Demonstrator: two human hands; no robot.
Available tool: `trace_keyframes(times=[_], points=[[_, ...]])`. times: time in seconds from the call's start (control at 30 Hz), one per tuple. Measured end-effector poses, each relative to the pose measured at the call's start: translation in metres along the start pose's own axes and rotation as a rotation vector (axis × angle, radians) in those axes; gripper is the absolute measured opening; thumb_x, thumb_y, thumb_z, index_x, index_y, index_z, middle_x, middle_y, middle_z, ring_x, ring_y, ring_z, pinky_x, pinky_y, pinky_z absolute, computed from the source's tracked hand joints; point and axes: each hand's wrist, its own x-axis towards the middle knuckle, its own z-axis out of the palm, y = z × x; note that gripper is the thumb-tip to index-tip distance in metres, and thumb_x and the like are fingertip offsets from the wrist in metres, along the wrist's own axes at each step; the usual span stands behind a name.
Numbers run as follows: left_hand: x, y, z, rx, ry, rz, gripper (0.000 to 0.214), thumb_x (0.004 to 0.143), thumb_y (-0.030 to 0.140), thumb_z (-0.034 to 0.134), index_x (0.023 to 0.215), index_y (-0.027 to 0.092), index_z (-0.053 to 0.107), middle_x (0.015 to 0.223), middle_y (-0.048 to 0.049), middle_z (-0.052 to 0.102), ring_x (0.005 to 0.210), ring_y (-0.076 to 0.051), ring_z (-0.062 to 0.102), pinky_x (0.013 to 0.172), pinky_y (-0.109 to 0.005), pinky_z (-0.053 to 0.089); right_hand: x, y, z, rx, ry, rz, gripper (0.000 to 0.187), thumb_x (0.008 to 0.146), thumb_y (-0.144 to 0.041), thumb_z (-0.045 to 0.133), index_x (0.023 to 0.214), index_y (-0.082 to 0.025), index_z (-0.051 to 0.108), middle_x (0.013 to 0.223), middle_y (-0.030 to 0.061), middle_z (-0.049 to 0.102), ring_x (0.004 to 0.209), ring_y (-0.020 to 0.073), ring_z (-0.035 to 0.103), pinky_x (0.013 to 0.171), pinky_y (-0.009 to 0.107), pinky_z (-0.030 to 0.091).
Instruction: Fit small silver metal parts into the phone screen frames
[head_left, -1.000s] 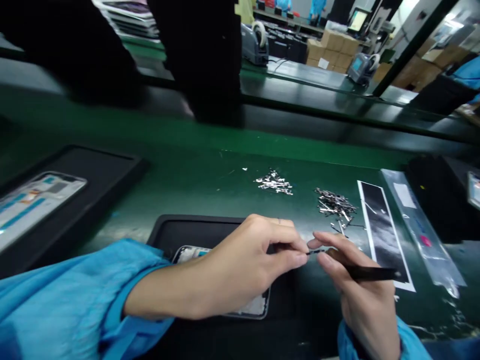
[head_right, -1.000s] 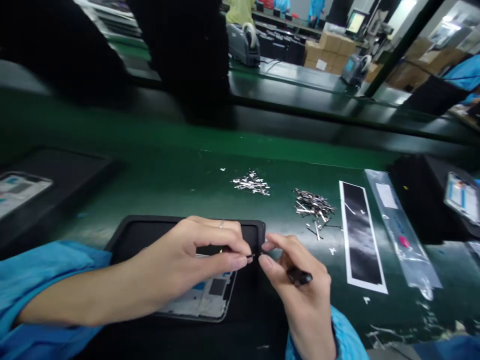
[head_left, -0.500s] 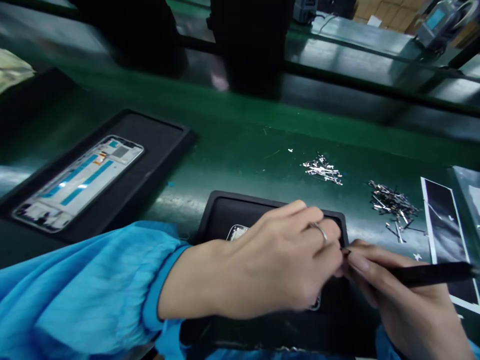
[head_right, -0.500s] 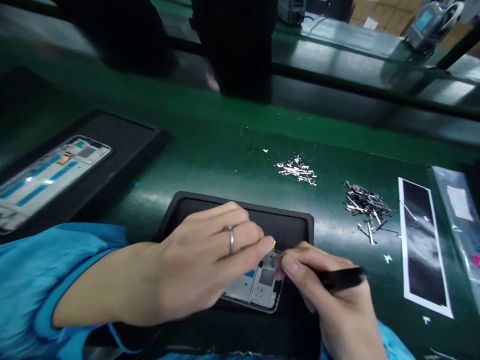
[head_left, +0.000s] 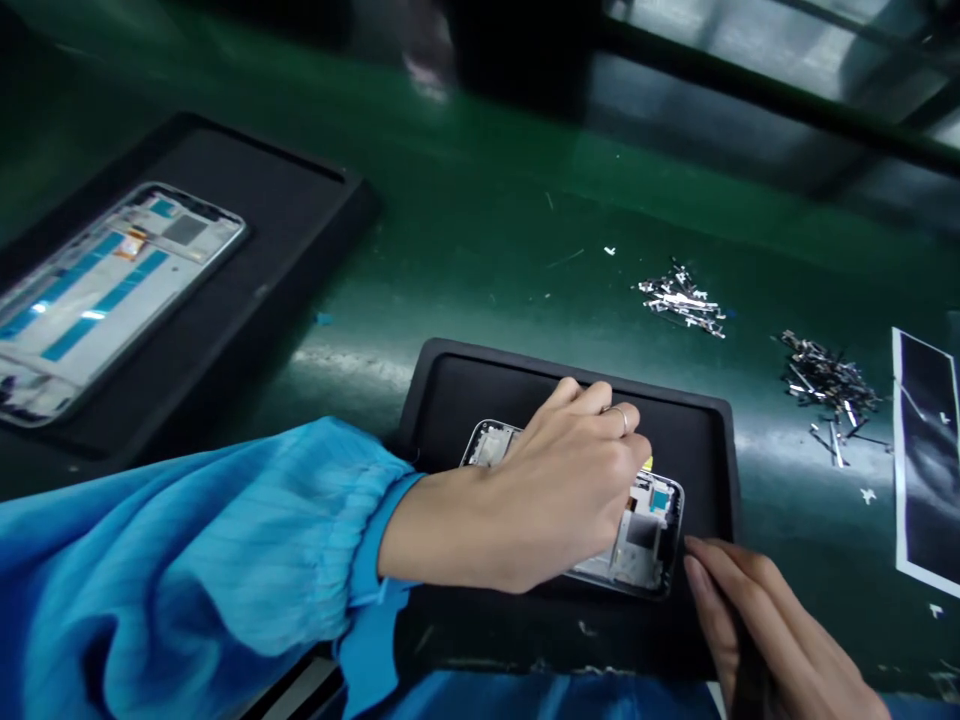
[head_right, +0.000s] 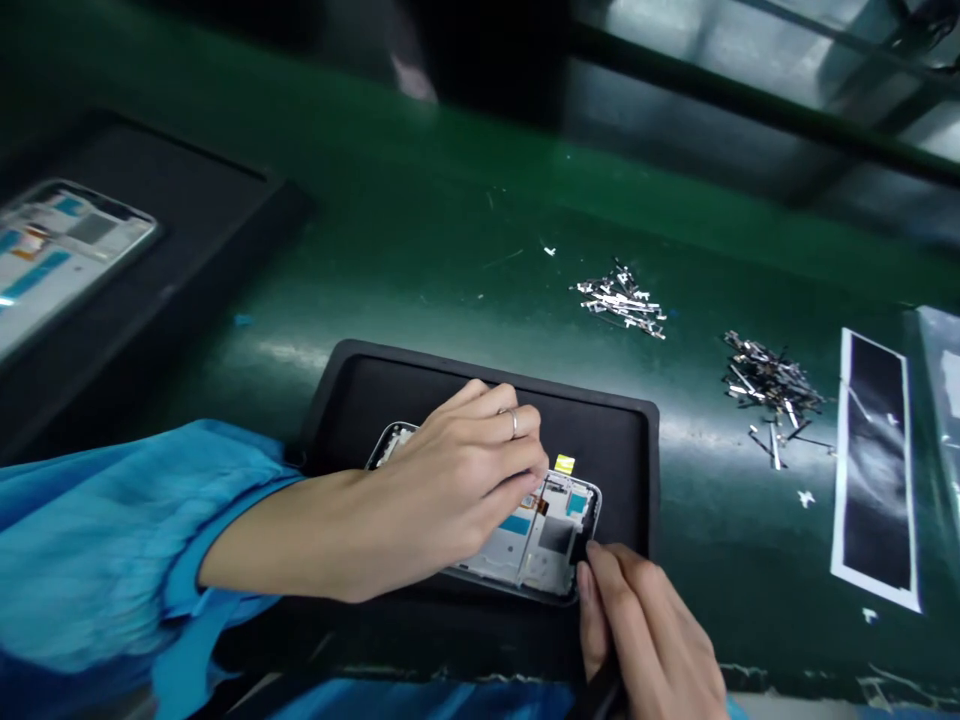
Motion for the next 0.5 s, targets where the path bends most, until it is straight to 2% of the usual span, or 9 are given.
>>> trace_keyframes(times=[0.1, 0.2, 0.37, 0.5], points=[[-0.003, -0.004, 0.007, 0.046, 0.042, 0.052, 0.012, 0.075, 0.007, 0.049, 0.064, 0.013, 0.051, 0.068, -0.002, 0.044, 0.068, -0.017, 0.031, 0.061, -0.032, 0.024, 0.0, 0.0, 0.006, -0.033, -0.027, -0.162, 0.016, 0.078, -0.009, 0.049, 0.092, -0.005, 0.056, 0.089, 0.015, 0.062, 0.079, 0.0167, 0.06, 0.068, 0.025, 0.045], [-0.005, -0.006, 0.012, 0.036, 0.057, 0.046, 0.01, 0.075, 0.008, 0.048, 0.067, 0.013, 0.051, 0.069, -0.0021, 0.044, 0.068, -0.016, 0.031, 0.061, -0.032, 0.024, 0.003, -0.003, 0.01, -0.04, -0.006, -0.203, 0.019, 0.078, -0.002, 0.044, 0.093, -0.003, 0.055, 0.097, 0.0215, 0.06, 0.084, 0.0199, 0.06, 0.065, 0.029, 0.045], [-0.005, -0.005, 0.013, 0.019, 0.019, 0.011, 0.012, 0.077, 0.013, 0.043, 0.067, 0.013, 0.051, 0.073, -0.0045, 0.046, 0.07, -0.017, 0.034, 0.063, -0.033, 0.025, 0.008, -0.007, 0.014, -0.04, -0.036, -0.289, 0.016, 0.077, 0.001, 0.042, 0.087, -0.001, 0.055, 0.097, 0.0257, 0.058, 0.072, 0.0216, 0.062, 0.053, 0.029, 0.042], [-0.003, -0.003, 0.013, -0.037, 0.074, -0.042, 0.016, 0.079, 0.011, 0.04, 0.067, 0.012, 0.05, 0.071, -0.0039, 0.046, 0.068, -0.016, 0.034, 0.063, -0.032, 0.026, 0.008, -0.006, 0.015, -0.022, -0.058, -0.293, 0.019, 0.076, 0.002, 0.041, 0.088, -0.001, 0.055, 0.101, 0.026, 0.057, 0.07, 0.0217, 0.062, 0.051, 0.03, 0.041]])
